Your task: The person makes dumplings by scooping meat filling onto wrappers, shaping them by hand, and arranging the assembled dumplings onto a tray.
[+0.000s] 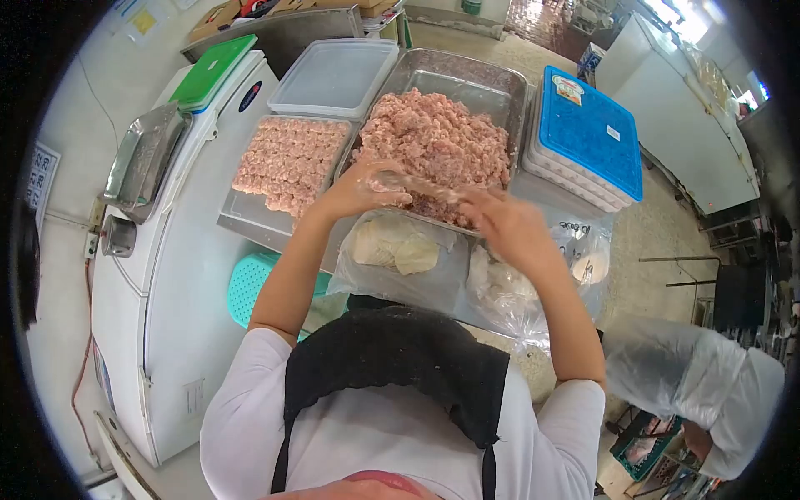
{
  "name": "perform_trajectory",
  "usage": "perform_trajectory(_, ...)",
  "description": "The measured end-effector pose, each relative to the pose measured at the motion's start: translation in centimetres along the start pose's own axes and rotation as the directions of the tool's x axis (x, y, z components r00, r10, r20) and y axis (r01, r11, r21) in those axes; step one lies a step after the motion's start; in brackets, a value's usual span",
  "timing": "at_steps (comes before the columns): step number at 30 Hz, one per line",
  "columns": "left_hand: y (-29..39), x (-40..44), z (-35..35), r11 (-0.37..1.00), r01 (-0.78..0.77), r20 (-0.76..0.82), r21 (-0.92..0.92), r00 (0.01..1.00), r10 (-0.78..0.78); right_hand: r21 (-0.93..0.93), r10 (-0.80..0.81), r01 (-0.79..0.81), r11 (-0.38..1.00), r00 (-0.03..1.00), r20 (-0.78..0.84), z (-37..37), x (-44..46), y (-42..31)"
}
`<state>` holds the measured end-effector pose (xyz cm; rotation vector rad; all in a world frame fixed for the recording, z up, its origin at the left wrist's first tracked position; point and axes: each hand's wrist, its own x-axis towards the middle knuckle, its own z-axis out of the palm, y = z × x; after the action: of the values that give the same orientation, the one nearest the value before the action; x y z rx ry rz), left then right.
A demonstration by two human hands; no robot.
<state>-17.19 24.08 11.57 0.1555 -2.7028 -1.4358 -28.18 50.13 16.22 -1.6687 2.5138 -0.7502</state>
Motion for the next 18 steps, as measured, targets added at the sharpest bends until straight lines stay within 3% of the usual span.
perform_trajectory(2,1.6,0.0,-0.8,0.998,-0.04,0.08,0.054,0.996,0.035,0.007,-0.018,0.018,1.0,1.0,0.0,0.4,-0.1,-0.1)
perform_trajectory(5,2.1,-0.5,-0.6,0.991,0.029,0.034,0.132,0.999,-0.034,-0.006,0.047,-0.047,0.999,0.997,0.065,-0.7,0.2,0.7)
perform_trajectory(11,1.6,-2.5,-0.7,0.949,-0.262,-0.067,-0.178,0.965,0.254,0.132,0.103,-0.112,0.985,0.992,0.075,0.5,-0.3,-3.0)
perform_trajectory(14,-0.1,-3.2,-1.8,0.977,-0.213,-0.08,-0.002,0.974,0.212,0.228,0.102,-0.125,0.966,0.989,0.11,3.1,0.1,-3.7)
perform_trajectory(18,-1.2,-6.6,-5.0,0.999,-0.04,-0.114,0.031,0.993,0.043,0.356,0.17,-0.172,0.919,0.985,0.036,5.0,-1.3,-3.3)
